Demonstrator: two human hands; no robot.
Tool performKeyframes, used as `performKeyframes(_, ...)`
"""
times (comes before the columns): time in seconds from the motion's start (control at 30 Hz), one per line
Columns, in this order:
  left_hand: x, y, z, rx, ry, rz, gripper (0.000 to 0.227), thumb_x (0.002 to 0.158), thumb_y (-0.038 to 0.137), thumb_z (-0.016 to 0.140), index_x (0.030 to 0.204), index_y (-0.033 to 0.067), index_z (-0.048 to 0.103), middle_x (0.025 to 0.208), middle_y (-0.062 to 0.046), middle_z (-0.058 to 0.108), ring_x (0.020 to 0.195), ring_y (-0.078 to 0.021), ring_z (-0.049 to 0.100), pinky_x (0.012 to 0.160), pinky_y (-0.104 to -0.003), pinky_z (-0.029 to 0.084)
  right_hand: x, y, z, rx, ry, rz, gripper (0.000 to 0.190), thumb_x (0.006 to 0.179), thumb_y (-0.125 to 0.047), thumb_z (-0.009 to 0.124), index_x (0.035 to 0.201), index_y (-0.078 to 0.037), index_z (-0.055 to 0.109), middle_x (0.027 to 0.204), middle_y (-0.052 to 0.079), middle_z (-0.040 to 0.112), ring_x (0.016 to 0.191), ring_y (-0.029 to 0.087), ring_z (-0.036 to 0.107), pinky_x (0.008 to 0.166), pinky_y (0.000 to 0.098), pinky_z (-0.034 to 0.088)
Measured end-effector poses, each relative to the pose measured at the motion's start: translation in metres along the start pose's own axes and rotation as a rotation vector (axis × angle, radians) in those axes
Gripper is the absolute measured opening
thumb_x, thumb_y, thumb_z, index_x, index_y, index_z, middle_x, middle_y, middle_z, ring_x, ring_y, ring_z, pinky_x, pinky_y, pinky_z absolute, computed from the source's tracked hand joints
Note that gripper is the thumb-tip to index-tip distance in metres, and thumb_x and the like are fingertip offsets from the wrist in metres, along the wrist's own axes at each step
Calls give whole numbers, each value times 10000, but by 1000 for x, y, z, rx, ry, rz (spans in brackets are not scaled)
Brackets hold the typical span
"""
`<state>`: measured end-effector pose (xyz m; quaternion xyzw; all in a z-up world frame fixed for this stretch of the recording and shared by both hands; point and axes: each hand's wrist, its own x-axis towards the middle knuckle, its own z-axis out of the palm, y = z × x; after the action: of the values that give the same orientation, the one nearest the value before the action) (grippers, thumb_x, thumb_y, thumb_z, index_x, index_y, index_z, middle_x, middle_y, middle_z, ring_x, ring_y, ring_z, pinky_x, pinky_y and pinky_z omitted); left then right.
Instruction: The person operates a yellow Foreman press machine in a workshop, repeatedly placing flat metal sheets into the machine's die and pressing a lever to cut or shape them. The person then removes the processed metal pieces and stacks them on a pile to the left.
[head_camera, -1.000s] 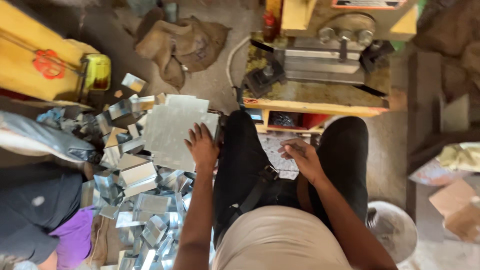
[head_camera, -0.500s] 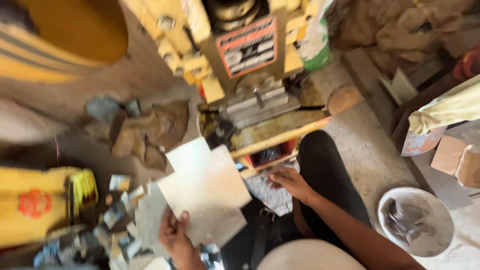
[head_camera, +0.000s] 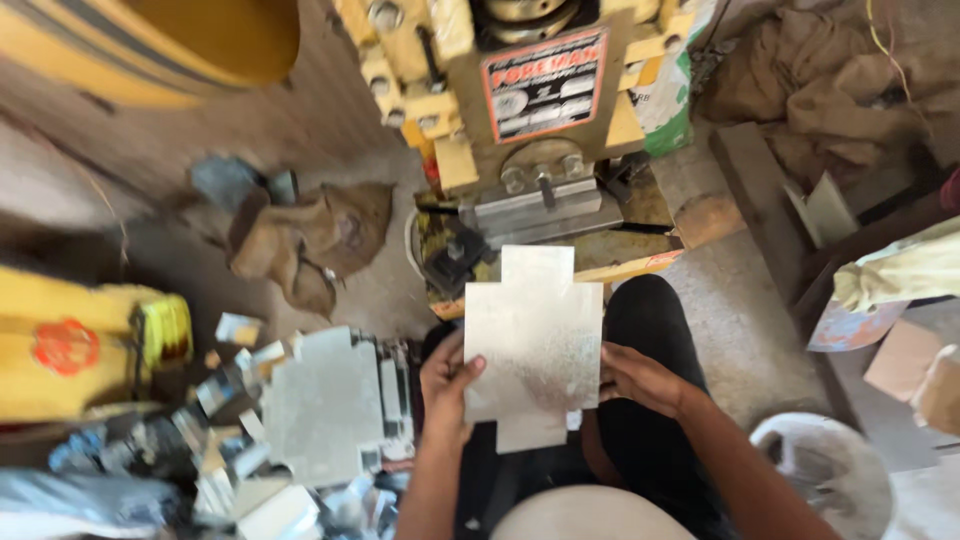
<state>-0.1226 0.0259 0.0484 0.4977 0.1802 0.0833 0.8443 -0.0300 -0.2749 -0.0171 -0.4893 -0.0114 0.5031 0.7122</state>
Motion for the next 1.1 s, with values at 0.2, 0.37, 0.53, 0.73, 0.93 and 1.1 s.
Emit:
performKeyframes(0.2,10,-1,1,-116,-50,-77,584,811,-51,709,1380,-76,579,1258,-192,720,1096,-258,705,951,-371,557,-11,-21,-14,-118,-304,39,726,986,-493,638,1427,50,447,1161,211,705,1030,306,745,829,457,621)
performKeyframes(0.37,25,-16,12,-165,-79,-28,660,873,-2,711,1488,-48,475,1385,-201,640,1182,-241,666,987,-369,533,-21,-65,22,-421,27,-117,663,861,-194,752,1421,-4,452,946,114,698,719,215,673,576,344,569)
performKeyframes(0.53,41,-27,18,629,-248,582,717,993,-65,710,1573,-116,291,1475,-351,480,1294,-394,474,1045,-475,411,-7,-70,26,-312,341,-288,594,906,-144,672,1451,-5,483,956,58,744,772,109,696,613,252,559)
performKeyframes(0.73,39,-50,10,507,-145,-61,349,1001,129,650,1317,1,575,811,4,623,598,-71,546,502,-255,427,14,-67,-1,-281,431,-354,558,936,-182,670,1448,-21,517,874,56,718,672,115,619,530,268,475)
performKeyframes(0.93,41,-56,16,363,-58,-199,552,955,118,647,1481,114,481,725,6,562,538,-65,430,455,-254,346,16,-60,5,2,590,-469,527,900,-192,692,1383,-16,577,1020,90,719,759,148,641,601,294,516)
performKeyframes(1.1,57,-87,16,116,-116,-153,824,841,8,658,1571,133,298,922,-75,802,459,-122,488,418,-288,376,8,-63,21,190,556,-492,579,901,-112,661,1457,-107,498,1020,88,703,748,149,597,687,313,493)
